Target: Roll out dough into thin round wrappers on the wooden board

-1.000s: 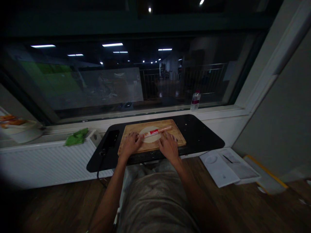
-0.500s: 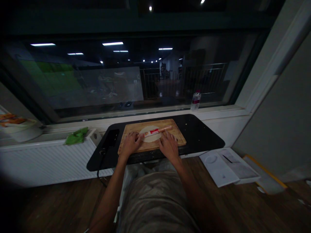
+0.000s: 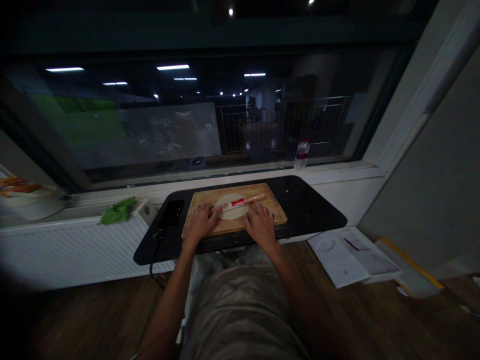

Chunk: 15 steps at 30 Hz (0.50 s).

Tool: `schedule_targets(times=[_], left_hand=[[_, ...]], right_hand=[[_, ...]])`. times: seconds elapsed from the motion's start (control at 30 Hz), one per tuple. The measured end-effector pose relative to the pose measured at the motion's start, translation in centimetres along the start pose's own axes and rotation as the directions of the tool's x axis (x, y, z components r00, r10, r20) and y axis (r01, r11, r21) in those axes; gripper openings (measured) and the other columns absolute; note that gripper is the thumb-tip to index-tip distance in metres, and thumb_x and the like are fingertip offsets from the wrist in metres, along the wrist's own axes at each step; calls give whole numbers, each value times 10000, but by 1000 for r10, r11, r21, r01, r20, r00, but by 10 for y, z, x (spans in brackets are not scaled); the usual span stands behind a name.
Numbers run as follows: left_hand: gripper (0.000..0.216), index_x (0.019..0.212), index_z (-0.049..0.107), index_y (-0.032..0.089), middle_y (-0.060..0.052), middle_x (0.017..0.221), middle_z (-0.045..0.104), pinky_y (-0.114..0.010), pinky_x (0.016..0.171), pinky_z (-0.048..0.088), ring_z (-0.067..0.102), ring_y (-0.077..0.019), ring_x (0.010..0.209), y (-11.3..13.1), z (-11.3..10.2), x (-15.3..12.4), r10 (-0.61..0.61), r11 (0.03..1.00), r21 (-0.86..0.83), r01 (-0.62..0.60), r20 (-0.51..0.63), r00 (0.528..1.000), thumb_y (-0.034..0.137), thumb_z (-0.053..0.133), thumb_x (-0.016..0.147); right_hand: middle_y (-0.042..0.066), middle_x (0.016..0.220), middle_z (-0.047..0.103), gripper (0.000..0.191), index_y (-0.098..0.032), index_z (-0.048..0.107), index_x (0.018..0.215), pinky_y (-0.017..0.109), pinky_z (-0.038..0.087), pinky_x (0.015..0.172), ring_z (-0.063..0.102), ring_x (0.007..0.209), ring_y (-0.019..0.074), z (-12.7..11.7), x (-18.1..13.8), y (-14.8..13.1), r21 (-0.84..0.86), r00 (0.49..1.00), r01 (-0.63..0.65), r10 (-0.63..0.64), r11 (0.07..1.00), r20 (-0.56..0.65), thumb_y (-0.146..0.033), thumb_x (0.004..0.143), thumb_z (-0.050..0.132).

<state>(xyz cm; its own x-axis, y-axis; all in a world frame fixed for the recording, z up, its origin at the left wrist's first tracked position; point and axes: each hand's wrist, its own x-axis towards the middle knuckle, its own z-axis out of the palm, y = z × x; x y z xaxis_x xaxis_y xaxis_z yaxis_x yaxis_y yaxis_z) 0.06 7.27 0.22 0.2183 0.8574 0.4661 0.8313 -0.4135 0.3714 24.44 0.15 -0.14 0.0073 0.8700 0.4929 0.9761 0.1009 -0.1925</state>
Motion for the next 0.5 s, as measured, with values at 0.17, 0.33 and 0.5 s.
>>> schedule_targets(times=[0.17,0.33,0.5], left_hand=[[286,1047,731,225,-130,1186,774,-448,1049,508,673,-307,1178,0,0,1,-3,1000,-10,3,-13,1000,438,559,1132],[301,1076,738,219,-135,1205,776,-454,1071,505,670,-311,1207,0,0,0,-5,1000,-20,5,-9,1000,449,553,1132],[334,1066,737,226,-126,1196,775,-440,1041,514,678,-305,1171,0,-1,0,-11,1000,-11,11,-7,1000,486,540,1137]], right_hand=[[160,1676,598,495,-259,657,1602,498,435,1210,573,1466,349,0,0,0,-10,1000,-19,19,1000,11,-343,1122,568],[166,1685,589,518,-248,636,1625,498,438,1205,568,1470,352,-1,0,-1,-18,999,-20,21,1000,25,-355,1124,561],[166,1690,588,526,-251,630,1635,514,445,1206,575,1466,358,-3,1,-2,-17,999,-27,28,999,37,-350,1124,556]])
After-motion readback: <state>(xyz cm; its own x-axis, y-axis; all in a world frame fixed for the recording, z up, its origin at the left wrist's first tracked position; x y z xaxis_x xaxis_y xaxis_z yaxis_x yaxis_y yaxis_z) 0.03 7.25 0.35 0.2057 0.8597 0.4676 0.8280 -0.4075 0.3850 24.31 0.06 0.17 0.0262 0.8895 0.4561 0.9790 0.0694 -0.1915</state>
